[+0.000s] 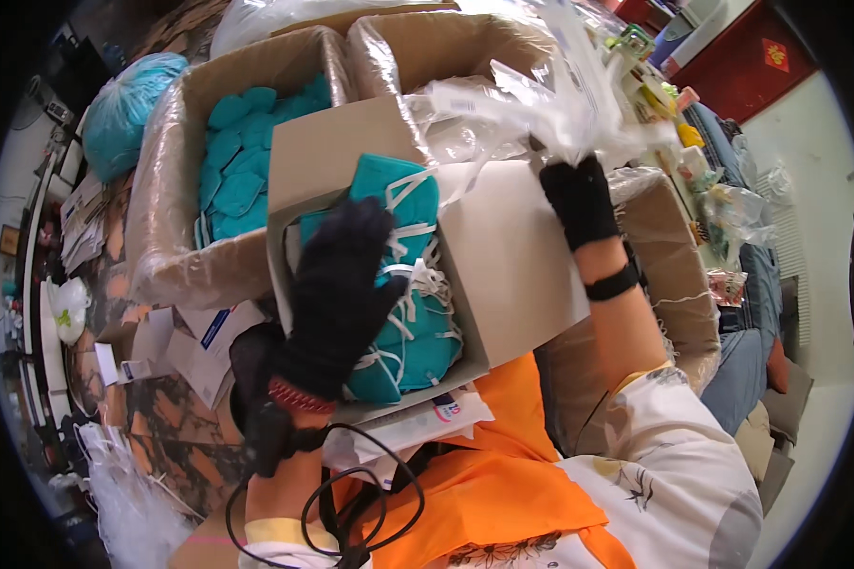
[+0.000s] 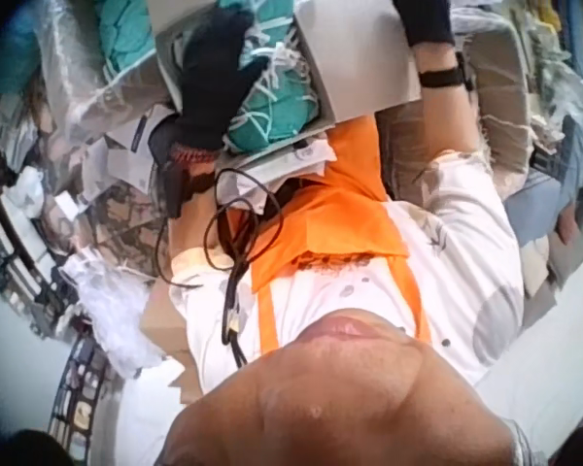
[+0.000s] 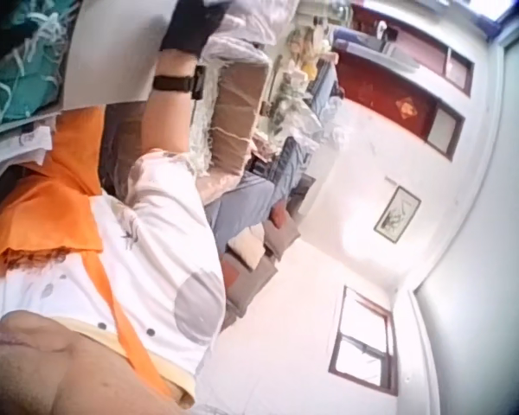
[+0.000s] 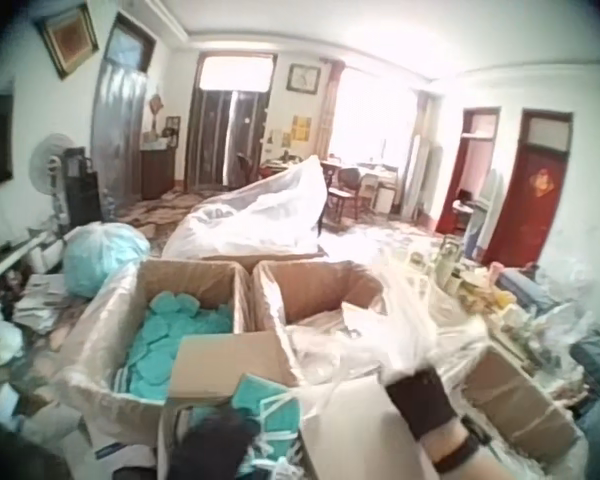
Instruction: Sorting turquoise face masks and putting them into a cardboard box.
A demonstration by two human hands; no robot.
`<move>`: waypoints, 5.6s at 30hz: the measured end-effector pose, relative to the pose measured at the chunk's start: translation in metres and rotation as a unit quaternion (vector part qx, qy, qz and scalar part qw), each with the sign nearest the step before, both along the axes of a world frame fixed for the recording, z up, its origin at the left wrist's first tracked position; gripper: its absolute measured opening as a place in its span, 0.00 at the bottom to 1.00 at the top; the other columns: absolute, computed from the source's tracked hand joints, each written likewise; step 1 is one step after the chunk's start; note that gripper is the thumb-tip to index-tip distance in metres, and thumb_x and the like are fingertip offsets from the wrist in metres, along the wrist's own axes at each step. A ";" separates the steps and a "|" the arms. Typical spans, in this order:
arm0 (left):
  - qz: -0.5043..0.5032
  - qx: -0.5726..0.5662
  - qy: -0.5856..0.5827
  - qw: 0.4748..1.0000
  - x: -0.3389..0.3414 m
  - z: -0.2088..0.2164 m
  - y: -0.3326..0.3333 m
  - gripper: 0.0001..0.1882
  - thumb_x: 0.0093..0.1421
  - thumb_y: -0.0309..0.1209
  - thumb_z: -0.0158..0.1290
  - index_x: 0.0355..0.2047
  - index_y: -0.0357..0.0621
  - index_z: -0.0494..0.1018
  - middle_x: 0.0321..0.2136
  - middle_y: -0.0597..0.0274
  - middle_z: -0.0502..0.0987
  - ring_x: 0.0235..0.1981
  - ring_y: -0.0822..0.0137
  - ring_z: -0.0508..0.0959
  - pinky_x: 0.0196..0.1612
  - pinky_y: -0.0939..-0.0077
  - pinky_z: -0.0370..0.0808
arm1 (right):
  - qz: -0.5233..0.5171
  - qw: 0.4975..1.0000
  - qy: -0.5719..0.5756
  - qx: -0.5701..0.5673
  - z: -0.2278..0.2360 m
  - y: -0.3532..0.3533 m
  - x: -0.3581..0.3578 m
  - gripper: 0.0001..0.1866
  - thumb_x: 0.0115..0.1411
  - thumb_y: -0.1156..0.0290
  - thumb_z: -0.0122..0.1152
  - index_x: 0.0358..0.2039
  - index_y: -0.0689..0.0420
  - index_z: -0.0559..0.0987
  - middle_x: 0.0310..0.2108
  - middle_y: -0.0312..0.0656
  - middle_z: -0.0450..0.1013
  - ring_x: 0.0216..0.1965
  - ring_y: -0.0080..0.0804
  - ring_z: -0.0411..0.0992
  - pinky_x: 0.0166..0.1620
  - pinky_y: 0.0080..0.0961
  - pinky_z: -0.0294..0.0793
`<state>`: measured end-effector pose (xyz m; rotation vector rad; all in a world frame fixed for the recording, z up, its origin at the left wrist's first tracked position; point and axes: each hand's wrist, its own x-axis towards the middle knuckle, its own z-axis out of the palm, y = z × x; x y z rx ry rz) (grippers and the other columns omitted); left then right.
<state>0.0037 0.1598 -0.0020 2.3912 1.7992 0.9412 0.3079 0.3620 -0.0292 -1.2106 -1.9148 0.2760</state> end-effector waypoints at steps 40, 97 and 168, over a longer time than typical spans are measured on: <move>-0.054 -0.221 -0.018 0.974 0.056 0.000 -0.157 0.31 0.47 0.41 0.69 0.49 0.39 0.73 0.37 0.48 0.78 0.37 0.49 0.81 0.39 0.58 0.78 | 0.313 0.928 -0.062 -0.191 -0.055 -0.269 -0.024 0.11 0.55 0.71 0.65 0.39 0.57 0.82 0.35 0.49 0.78 0.39 0.48 0.77 0.43 0.35 0.77; -0.143 -0.190 -0.698 0.676 -0.016 0.029 -0.023 0.44 0.50 0.14 0.64 0.67 0.41 0.58 0.59 0.58 0.70 0.62 0.63 0.69 0.61 0.67 0.70 | 0.251 0.931 0.193 -0.185 0.058 -0.151 -0.097 0.48 0.43 0.70 0.81 0.64 0.54 0.65 0.55 0.43 0.72 0.57 0.35 0.70 0.60 0.35 0.71; 0.011 -0.044 -0.668 0.743 0.026 0.045 -0.028 0.21 0.65 0.21 0.53 0.58 0.40 0.65 0.49 0.61 0.74 0.49 0.72 0.73 0.51 0.77 0.72 | 0.189 0.977 0.047 0.084 0.075 -0.178 -0.102 0.47 0.45 0.60 0.81 0.64 0.56 0.68 0.62 0.53 0.65 0.56 0.48 0.72 0.57 0.36 0.75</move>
